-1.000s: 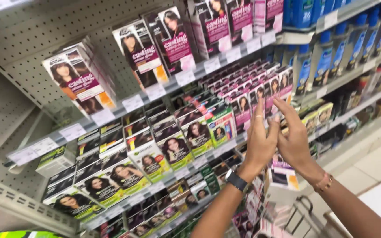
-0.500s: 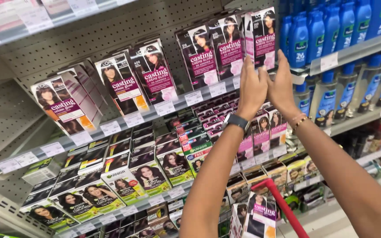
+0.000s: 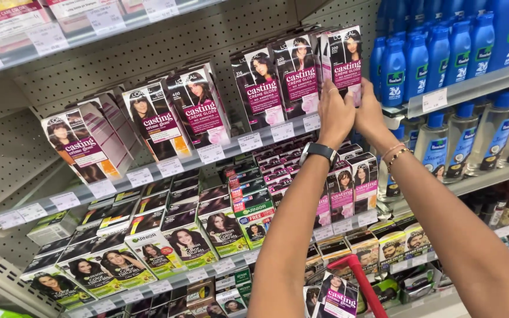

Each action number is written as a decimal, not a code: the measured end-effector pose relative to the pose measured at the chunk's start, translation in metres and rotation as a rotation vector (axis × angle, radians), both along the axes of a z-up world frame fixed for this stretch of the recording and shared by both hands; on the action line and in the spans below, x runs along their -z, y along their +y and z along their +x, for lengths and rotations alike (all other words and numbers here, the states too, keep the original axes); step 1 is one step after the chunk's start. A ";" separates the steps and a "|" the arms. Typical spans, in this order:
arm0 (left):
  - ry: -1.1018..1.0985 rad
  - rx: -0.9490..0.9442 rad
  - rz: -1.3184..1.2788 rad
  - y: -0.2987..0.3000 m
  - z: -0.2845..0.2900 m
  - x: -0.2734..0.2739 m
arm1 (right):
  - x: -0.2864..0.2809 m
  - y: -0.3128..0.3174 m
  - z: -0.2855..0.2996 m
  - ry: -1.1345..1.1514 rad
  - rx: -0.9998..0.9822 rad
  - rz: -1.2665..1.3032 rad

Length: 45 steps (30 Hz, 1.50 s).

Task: Pick and inspect hair dye boxes from the store shelf.

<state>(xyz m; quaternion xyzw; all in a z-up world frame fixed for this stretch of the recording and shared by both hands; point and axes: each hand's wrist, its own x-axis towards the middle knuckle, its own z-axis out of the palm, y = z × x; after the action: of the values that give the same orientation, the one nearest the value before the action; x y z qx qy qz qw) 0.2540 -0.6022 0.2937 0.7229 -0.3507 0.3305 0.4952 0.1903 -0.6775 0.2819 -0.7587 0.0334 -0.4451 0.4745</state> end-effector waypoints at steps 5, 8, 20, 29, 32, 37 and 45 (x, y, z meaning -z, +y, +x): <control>0.006 0.160 -0.058 0.000 -0.001 0.001 | -0.001 -0.009 0.010 -0.198 -0.158 -0.011; 0.075 0.194 -0.077 0.004 -0.007 -0.002 | 0.002 -0.017 0.020 -0.242 -0.313 0.054; 0.216 0.308 -0.113 0.013 -0.002 -0.007 | -0.007 -0.012 0.014 -0.258 -0.071 -0.164; 0.202 0.325 -0.051 0.033 -0.019 -0.021 | -0.015 0.022 0.008 -0.309 0.175 -0.181; 0.294 0.462 -0.051 0.037 -0.024 -0.022 | -0.013 0.022 0.010 -0.370 0.114 -0.160; 0.070 0.445 -0.047 0.028 -0.003 0.000 | -0.006 0.020 0.010 -0.440 0.125 -0.229; -0.016 0.428 -0.063 0.021 0.002 0.003 | -0.012 0.025 0.003 -0.489 0.094 -0.258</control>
<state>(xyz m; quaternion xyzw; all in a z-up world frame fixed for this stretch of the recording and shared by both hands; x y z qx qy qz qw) 0.2557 -0.5814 0.2909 0.6135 -0.4898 0.2342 0.5735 0.1933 -0.6527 0.2944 -0.6804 -0.1039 -0.6372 0.3468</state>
